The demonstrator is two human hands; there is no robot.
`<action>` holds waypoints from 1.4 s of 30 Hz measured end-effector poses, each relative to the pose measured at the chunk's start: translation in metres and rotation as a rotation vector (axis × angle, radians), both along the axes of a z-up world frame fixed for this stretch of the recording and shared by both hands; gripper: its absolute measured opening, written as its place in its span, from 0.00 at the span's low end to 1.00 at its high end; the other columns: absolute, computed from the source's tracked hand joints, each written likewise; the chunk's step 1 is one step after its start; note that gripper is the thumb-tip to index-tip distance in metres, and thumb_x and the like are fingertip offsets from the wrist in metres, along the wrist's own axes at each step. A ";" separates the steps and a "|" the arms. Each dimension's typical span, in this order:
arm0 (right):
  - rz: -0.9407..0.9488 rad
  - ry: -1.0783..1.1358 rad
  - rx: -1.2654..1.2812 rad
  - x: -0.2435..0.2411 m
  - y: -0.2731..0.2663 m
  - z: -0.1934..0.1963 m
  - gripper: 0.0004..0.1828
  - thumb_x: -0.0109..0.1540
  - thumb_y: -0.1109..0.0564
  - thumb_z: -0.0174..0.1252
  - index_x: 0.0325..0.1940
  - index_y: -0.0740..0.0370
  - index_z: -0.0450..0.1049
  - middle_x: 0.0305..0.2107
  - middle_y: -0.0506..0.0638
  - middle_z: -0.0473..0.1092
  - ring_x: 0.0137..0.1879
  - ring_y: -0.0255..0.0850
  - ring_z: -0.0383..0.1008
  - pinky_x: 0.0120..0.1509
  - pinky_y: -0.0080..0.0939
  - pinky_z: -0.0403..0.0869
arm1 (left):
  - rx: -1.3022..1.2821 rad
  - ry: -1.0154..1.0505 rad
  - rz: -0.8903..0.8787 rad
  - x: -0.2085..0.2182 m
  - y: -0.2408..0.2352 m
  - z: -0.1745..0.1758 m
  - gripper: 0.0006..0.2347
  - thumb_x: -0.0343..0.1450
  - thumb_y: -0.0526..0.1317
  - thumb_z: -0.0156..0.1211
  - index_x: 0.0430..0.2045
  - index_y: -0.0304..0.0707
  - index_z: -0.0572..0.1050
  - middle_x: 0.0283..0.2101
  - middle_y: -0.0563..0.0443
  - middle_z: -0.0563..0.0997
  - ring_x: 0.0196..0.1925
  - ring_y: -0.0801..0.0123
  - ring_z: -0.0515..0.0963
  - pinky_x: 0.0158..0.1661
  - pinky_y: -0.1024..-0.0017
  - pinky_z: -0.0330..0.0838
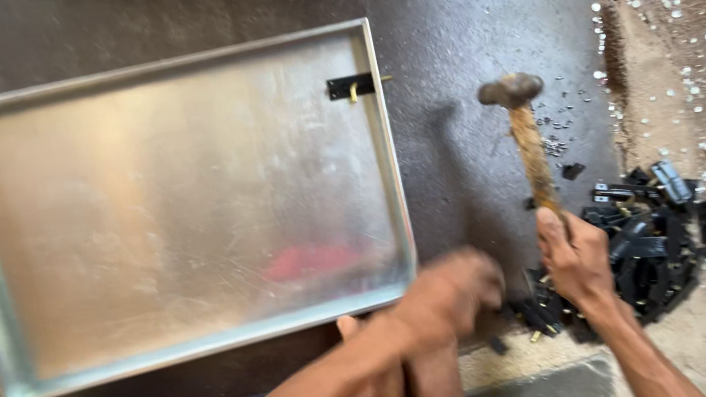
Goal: The person attaches black brackets to metal trays using a hammer to secure pins or fasteners. They handle multiple trays one at a time, picking them from a stack, attaching a bracket to each corner, and placing them back on the floor.
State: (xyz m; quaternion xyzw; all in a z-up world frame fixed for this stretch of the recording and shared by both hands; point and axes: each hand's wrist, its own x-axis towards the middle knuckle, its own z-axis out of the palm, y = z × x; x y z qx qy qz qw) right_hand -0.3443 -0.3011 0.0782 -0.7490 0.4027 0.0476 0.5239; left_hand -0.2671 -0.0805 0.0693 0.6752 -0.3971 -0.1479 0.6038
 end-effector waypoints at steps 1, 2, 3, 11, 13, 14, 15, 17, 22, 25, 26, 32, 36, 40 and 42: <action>0.009 0.017 -0.016 -0.003 0.002 -0.001 0.27 0.70 0.39 0.50 0.26 0.62 0.65 0.17 0.43 0.61 0.22 0.30 0.58 0.23 0.32 0.59 | -0.043 0.355 -0.109 0.036 0.003 0.001 0.08 0.76 0.37 0.58 0.47 0.37 0.74 0.42 0.51 0.78 0.46 0.67 0.81 0.46 0.67 0.81; 0.005 0.023 -0.014 -0.006 0.002 -0.001 0.27 0.70 0.40 0.50 0.26 0.62 0.65 0.17 0.43 0.61 0.22 0.30 0.58 0.23 0.32 0.59 | 0.016 0.355 -0.001 0.073 0.005 -0.001 0.08 0.75 0.35 0.59 0.48 0.37 0.73 0.41 0.51 0.79 0.43 0.68 0.81 0.43 0.69 0.82; 0.001 0.028 -0.011 -0.009 0.004 -0.002 0.27 0.70 0.40 0.50 0.26 0.62 0.65 0.16 0.44 0.61 0.22 0.30 0.59 0.23 0.33 0.59 | 0.075 0.355 0.107 0.111 0.007 -0.004 0.10 0.74 0.33 0.60 0.48 0.36 0.73 0.39 0.51 0.80 0.41 0.69 0.81 0.39 0.71 0.82; 0.108 0.201 0.029 -0.018 0.027 -0.029 0.29 0.67 0.37 0.46 0.23 0.61 0.66 0.14 0.46 0.63 0.17 0.35 0.61 0.16 0.38 0.63 | 0.016 -0.051 0.374 0.261 0.002 -0.048 0.06 0.78 0.35 0.57 0.47 0.40 0.77 0.37 0.50 0.85 0.37 0.69 0.85 0.35 0.67 0.81; 0.137 0.229 0.022 -0.016 0.033 -0.032 0.31 0.68 0.35 0.46 0.21 0.61 0.66 0.14 0.47 0.62 0.17 0.35 0.60 0.18 0.38 0.61 | 0.184 0.003 0.312 0.263 0.005 -0.052 0.07 0.77 0.34 0.57 0.47 0.38 0.76 0.34 0.47 0.86 0.31 0.67 0.86 0.29 0.65 0.77; 0.129 0.225 0.039 -0.013 0.036 -0.030 0.31 0.68 0.35 0.47 0.21 0.61 0.67 0.14 0.47 0.62 0.18 0.34 0.59 0.18 0.37 0.61 | 0.145 -0.051 0.313 0.261 0.006 -0.055 0.07 0.77 0.34 0.57 0.48 0.37 0.75 0.36 0.44 0.86 0.34 0.63 0.86 0.31 0.64 0.78; 0.122 0.221 0.057 -0.007 0.039 -0.028 0.31 0.68 0.35 0.47 0.22 0.60 0.67 0.15 0.46 0.62 0.19 0.34 0.59 0.19 0.37 0.60 | 0.105 -0.105 0.314 0.261 0.008 -0.058 0.08 0.76 0.33 0.58 0.49 0.36 0.75 0.38 0.41 0.85 0.37 0.59 0.87 0.33 0.63 0.79; 0.120 0.229 0.061 0.005 0.040 -0.015 0.29 0.67 0.35 0.47 0.24 0.59 0.69 0.16 0.47 0.64 0.19 0.34 0.60 0.18 0.37 0.62 | 0.136 -0.141 0.311 0.257 0.011 -0.066 0.09 0.76 0.32 0.59 0.50 0.35 0.74 0.39 0.37 0.84 0.38 0.53 0.86 0.35 0.61 0.78; 0.119 -0.042 -0.072 0.060 0.022 0.048 0.29 0.70 0.36 0.41 0.27 0.58 0.69 0.16 0.47 0.65 0.15 0.34 0.61 0.12 0.36 0.62 | 0.027 -0.236 0.334 0.259 0.012 -0.074 0.12 0.75 0.32 0.58 0.53 0.38 0.73 0.43 0.38 0.84 0.42 0.55 0.87 0.41 0.63 0.83; 0.103 -0.656 -0.084 0.092 0.023 0.066 0.24 0.71 0.35 0.46 0.36 0.57 0.67 0.20 0.43 0.63 0.17 0.30 0.60 0.17 0.32 0.61 | 0.142 -0.176 0.320 0.258 0.011 -0.074 0.10 0.75 0.33 0.59 0.50 0.39 0.74 0.40 0.39 0.85 0.40 0.54 0.87 0.37 0.62 0.80; 0.136 -0.892 -0.075 0.097 0.025 0.069 0.24 0.73 0.35 0.48 0.40 0.57 0.66 0.21 0.43 0.61 0.19 0.29 0.59 0.21 0.30 0.61 | 0.161 -0.154 0.314 0.255 0.011 -0.073 0.09 0.75 0.33 0.59 0.49 0.39 0.74 0.40 0.40 0.85 0.39 0.54 0.87 0.36 0.62 0.80; 0.467 0.006 -0.402 0.120 0.054 0.058 0.28 0.75 0.42 0.47 0.26 0.60 0.69 0.14 0.47 0.61 0.20 0.33 0.59 0.22 0.34 0.58 | 0.187 -0.174 0.336 0.256 0.009 -0.054 0.13 0.73 0.28 0.56 0.51 0.41 0.76 0.39 0.40 0.84 0.38 0.50 0.85 0.37 0.58 0.78; 0.278 -0.343 -0.255 0.108 0.059 0.060 0.26 0.69 0.37 0.44 0.31 0.61 0.68 0.13 0.45 0.61 0.18 0.32 0.59 0.20 0.38 0.61 | 0.085 -0.223 0.348 0.246 0.010 -0.077 0.17 0.70 0.25 0.51 0.52 0.42 0.74 0.44 0.42 0.84 0.41 0.56 0.87 0.39 0.64 0.81; 0.298 -0.119 -0.248 0.106 0.061 0.051 0.31 0.68 0.36 0.44 0.24 0.64 0.65 0.13 0.48 0.61 0.21 0.38 0.60 0.25 0.45 0.62 | 0.131 -0.253 0.387 0.249 0.008 -0.085 0.10 0.74 0.30 0.59 0.48 0.41 0.77 0.41 0.43 0.84 0.40 0.50 0.85 0.37 0.61 0.79; 0.279 0.015 -0.238 0.097 0.054 0.047 0.31 0.68 0.37 0.45 0.23 0.66 0.65 0.14 0.50 0.61 0.23 0.39 0.60 0.27 0.47 0.63 | 0.221 -0.054 0.456 0.256 0.003 -0.072 0.08 0.76 0.31 0.58 0.47 0.40 0.78 0.39 0.43 0.84 0.38 0.55 0.86 0.36 0.60 0.78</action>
